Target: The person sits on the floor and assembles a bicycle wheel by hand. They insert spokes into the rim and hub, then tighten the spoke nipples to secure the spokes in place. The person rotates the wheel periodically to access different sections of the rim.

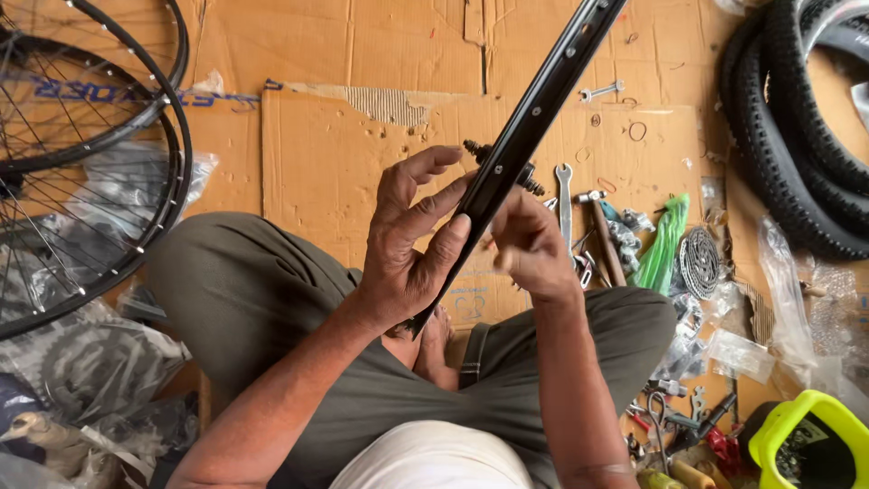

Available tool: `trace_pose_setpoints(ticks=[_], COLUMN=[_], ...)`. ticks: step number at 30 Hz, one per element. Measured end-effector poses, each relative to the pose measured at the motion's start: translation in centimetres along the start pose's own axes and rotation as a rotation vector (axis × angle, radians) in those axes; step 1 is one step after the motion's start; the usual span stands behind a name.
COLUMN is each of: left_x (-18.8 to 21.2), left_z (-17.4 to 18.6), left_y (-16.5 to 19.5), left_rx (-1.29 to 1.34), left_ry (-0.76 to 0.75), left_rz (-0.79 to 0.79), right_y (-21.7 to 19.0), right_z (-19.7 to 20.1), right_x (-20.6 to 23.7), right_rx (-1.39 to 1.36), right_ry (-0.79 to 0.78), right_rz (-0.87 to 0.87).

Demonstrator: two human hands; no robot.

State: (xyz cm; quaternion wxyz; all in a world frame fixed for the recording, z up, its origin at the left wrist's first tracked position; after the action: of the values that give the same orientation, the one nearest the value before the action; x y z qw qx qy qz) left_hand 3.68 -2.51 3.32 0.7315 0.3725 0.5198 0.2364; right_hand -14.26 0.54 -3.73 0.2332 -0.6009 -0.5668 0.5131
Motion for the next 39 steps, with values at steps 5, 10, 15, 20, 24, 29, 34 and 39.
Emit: trace_pose_setpoints(ticks=[5, 10, 15, 20, 24, 29, 34, 39], left_x=[-0.2, -0.2, -0.2, -0.2, -0.3, -0.5, -0.2, 0.2], left_z=[-0.1, 0.0, -0.2, -0.2, 0.0, 0.1, -0.4, -0.5], left_y=[0.0, 0.2, 0.3, 0.4, 0.5, 1.0, 1.0, 1.0], left_rx=[-0.002, -0.009, -0.012, -0.026, -0.092, 0.002, 0.055, 0.044], left_ry=[-0.016, -0.004, -0.002, -0.01, 0.0, 0.018, 0.031, 0.055], left_rz=[0.006, -0.002, 0.01, 0.005, -0.054, -0.18, -0.133, -0.164], right_y=[-0.1, -0.7, 1.4, 2.4, 2.7, 3.2, 3.8, 3.2], right_z=[-1.0, -1.3, 0.9, 1.7, 3.2, 2.9, 5.3, 5.5], right_x=[-1.1, -1.4, 0.0, 1.5, 2.0, 1.9, 3.0, 3.7], right_rx=[0.244, 0.055, 0.303, 0.025, 0.303, 0.112, 0.353, 0.141], right_ry=[0.242, 0.093, 0.373, 0.038, 0.346, 0.156, 0.305, 0.185], right_rz=[-0.111, -0.035, -0.116, -0.029, -0.109, -0.12, -0.105, -0.063])
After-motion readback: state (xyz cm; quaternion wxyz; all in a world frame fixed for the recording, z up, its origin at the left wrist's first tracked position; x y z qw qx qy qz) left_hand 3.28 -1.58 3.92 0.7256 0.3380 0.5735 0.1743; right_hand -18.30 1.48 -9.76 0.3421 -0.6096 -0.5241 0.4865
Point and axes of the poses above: each hand's wrist, its own x-axis away from the middle knuckle, its own z-axis out of the back of the hand, y = z × x, the point moved 4 cm from there along -x, towards the middle knuckle, and after that the axes turned 1 degree about -y, right-handed, at the moved point
